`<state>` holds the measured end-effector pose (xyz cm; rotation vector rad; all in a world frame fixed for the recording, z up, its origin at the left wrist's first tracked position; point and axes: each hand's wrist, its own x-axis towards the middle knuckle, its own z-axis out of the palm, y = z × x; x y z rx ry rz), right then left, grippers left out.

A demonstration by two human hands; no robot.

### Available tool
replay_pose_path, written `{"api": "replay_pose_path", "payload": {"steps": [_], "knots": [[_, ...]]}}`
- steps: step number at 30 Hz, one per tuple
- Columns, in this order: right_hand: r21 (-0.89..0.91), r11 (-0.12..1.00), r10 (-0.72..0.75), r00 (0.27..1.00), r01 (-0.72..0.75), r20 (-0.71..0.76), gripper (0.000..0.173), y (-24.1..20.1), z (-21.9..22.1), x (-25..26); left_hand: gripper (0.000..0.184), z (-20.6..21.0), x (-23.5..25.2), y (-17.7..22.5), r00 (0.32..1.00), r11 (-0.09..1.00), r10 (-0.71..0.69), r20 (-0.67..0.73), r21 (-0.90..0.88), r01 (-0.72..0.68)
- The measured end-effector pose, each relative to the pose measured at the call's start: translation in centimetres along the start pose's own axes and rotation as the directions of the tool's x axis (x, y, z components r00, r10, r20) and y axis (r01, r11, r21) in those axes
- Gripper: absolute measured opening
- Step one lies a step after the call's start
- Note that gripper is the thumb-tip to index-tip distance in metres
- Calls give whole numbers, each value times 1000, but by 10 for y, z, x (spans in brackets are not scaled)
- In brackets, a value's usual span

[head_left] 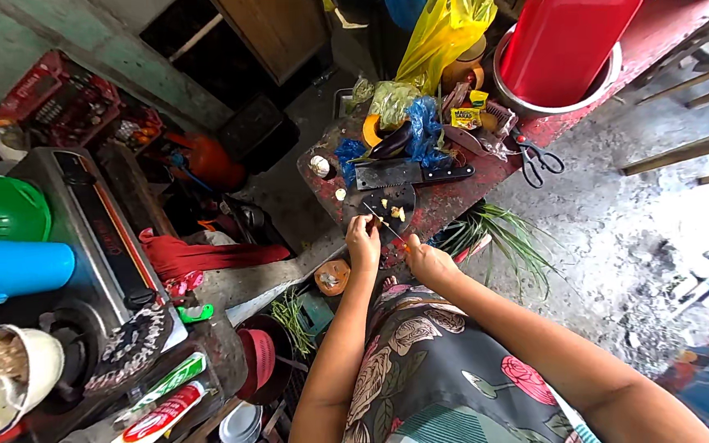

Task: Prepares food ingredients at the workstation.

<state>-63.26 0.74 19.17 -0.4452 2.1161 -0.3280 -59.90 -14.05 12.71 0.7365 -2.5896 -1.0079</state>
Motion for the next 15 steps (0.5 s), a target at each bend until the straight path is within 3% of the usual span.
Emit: {"api": "replay_pose_path", "payload": {"steps": [10, 15], "knots": [[-82, 996, 35, 999, -35, 7, 40, -11, -7, -1, 19, 2, -1, -1, 999, 1000, 23, -28, -4, -23], [-26, 1000, 11, 999, -10, 35, 42, -11, -12, -6, 20, 0, -1, 2, 1000, 1000, 1, -27, -20, -1]]}}
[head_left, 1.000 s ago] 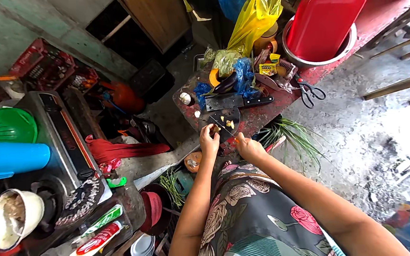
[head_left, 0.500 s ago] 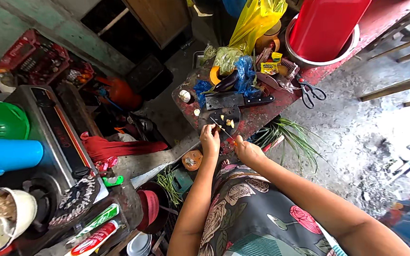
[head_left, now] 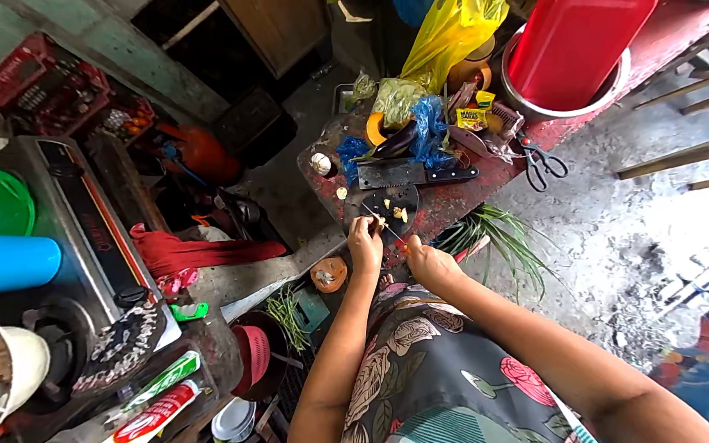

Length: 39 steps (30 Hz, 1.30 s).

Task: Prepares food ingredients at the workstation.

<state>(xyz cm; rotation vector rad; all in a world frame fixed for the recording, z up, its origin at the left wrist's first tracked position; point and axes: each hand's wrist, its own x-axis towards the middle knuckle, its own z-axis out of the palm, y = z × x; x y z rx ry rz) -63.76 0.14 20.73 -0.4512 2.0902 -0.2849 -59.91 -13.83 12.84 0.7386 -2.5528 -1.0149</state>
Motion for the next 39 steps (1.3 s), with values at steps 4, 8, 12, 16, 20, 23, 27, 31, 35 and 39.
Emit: {"api": "replay_pose_path", "payload": {"steps": [4, 8, 12, 16, 20, 23, 27, 31, 35, 39], "knots": [[-12, 1000, 21, 1000, -21, -5, 40, -3, 7, -1, 19, 0, -1, 0, 1000, 1000, -11, 2, 1, 11], [-63, 997, 40, 999, -40, -6, 41, -7, 4, 6, 18, 2, -1, 0, 1000, 1000, 11, -22, 11, -10], [-84, 996, 24, 1000, -25, -16, 40, -7, -1, 11, 19, 2, 0, -1, 1000, 999, 25, -15, 21, -25], [-95, 995, 29, 999, -31, -27, 39, -9, -1, 13, 19, 3, 0, 0, 999, 1000, 24, -23, 4, -24], [-82, 996, 20, 998, -25, -60, 40, -4, 6, 29, 20, 2, -1, -1, 1000, 1000, 11, 7, -10, -11], [-62, 998, -1, 998, -4, -67, 42, 2, 7, 32, 21, -1, 0, -5, 999, 1000, -5, 37, -18, 6], [188, 975, -113, 993, 119, -43, 41, 26, 1, 47, 24, -14, 8, -9, 991, 997, -46, 125, -50, 53], [202, 973, -94, 991, 112, -94, 39, 36, 3, 50, 30, -21, 13, -7, 973, 997, -71, 220, -23, 78], [176, 981, -67, 993, 82, -93, 40, 35, 12, 38, 41, -10, 10, -6, 980, 990, -4, 200, 142, -25], [264, 953, -124, 986, 149, -110, 39, 36, 18, 31, 29, -11, 14, -11, 991, 992, 24, 135, 123, -41]]}}
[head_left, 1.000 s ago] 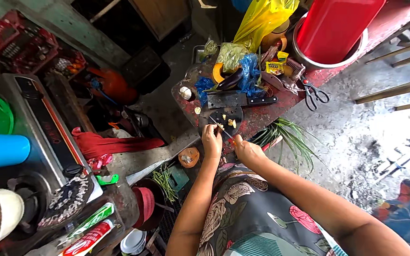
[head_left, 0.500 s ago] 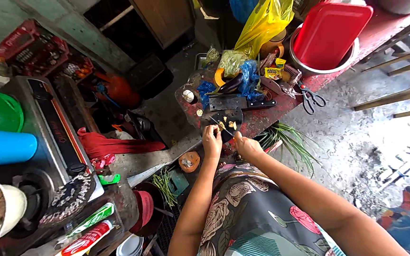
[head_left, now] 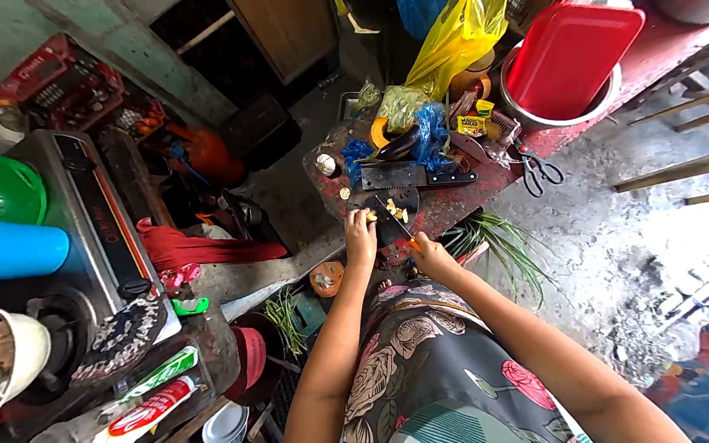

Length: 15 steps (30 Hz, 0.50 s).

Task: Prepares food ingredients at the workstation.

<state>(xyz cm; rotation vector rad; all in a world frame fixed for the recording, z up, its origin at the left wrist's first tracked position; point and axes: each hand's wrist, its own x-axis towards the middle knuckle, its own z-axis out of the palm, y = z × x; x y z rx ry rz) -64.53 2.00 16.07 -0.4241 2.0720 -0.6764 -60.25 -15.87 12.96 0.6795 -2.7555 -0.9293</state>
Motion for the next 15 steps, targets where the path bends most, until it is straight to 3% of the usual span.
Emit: {"api": "replay_pose_path", "payload": {"steps": [5, 15], "knots": [[98, 992, -82, 996, 78, 37, 36, -4, -1, -9, 24, -1, 1, -5, 998, 998, 31, -53, -57, -34], [175, 983, -71, 990, 49, 120, 35, -7, 4, -5, 22, -2, 2, -2, 999, 998, 2, -53, -57, -5]]}}
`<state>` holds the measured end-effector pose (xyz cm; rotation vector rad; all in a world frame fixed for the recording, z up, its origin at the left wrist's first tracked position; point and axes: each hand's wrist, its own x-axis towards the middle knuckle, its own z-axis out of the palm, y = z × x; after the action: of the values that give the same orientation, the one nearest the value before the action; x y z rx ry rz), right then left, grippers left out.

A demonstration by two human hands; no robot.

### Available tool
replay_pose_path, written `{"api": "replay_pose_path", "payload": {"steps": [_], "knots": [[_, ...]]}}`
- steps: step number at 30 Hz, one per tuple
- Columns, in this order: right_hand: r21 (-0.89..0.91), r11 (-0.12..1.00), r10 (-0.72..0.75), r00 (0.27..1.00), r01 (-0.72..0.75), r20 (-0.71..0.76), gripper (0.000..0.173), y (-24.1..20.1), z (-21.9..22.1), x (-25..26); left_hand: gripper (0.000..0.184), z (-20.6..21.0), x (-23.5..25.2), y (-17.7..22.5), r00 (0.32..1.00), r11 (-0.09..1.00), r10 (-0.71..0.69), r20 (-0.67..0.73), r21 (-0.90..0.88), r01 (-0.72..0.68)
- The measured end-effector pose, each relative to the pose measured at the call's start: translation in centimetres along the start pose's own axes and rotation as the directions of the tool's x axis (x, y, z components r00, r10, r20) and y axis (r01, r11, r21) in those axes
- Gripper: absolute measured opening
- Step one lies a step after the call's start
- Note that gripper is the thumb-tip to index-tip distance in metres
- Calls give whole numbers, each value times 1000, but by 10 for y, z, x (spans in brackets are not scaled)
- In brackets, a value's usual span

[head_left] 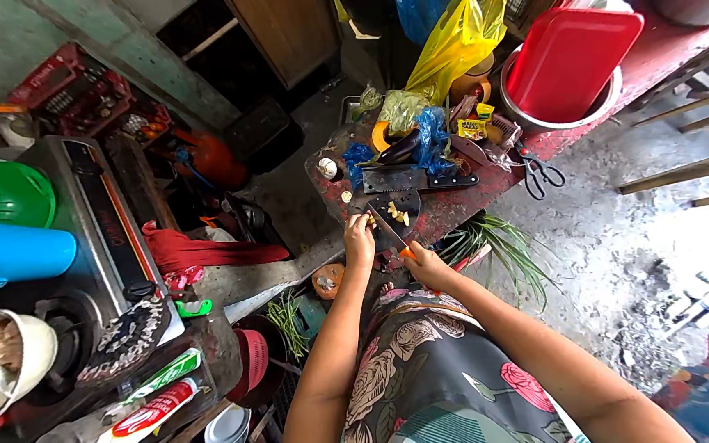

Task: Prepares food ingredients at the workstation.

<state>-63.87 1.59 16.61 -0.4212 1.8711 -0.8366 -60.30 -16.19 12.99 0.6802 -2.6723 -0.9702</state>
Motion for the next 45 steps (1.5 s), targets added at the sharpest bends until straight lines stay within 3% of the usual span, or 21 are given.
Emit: {"api": "replay_pose_path", "payload": {"steps": [3, 7, 14, 16, 20, 22, 27, 29, 33, 40, 45], "knots": [[4, 1000, 18, 1000, -18, 14, 35, 0, 2, 3, 21, 2, -1, 0, 1000, 1000, 7, -17, -5, -8], [-122, 992, -2, 997, -7, -74, 39, 1, 9, 8, 17, 6, -1, 0, 999, 1000, -11, -46, 0, 11], [-437, 872, 149, 969, -223, -197, 42, -25, 14, 0, 18, 4, 5, 9, 998, 997, -68, -13, 39, 68], [-400, 893, 140, 973, -204, -185, 42, -25, 13, -1, 19, 4, 5, 10, 997, 995, -79, -4, 55, 79], [-106, 994, 8, 997, -16, -80, 40, -10, 11, 0, 22, 3, 6, 8, 996, 995, -89, 16, 46, 88], [-79, 997, -13, 998, 7, -69, 38, -5, 9, 2, 22, 4, 7, 8, 996, 995, -89, 25, 45, 88], [-393, 899, 140, 977, -193, -160, 42, -20, 9, -1, 26, 2, 11, 11, 989, 986, -135, 64, 105, 128], [-442, 862, 165, 962, -247, -215, 41, -28, 14, -3, 27, 1, 13, 14, 983, 980, -165, 76, 129, 154], [-452, 839, 203, 945, -302, -255, 37, -38, 12, 0, 25, 4, 13, 19, 988, 981, -134, 74, 153, 122], [-373, 896, 177, 965, -240, -196, 43, -30, 10, -16, 26, -3, 8, 22, 978, 983, -156, 142, 119, 140], [-425, 869, 183, 962, -255, -202, 40, -31, 16, -23, 23, -6, 7, 17, 982, 989, -114, 151, 108, 98]]}}
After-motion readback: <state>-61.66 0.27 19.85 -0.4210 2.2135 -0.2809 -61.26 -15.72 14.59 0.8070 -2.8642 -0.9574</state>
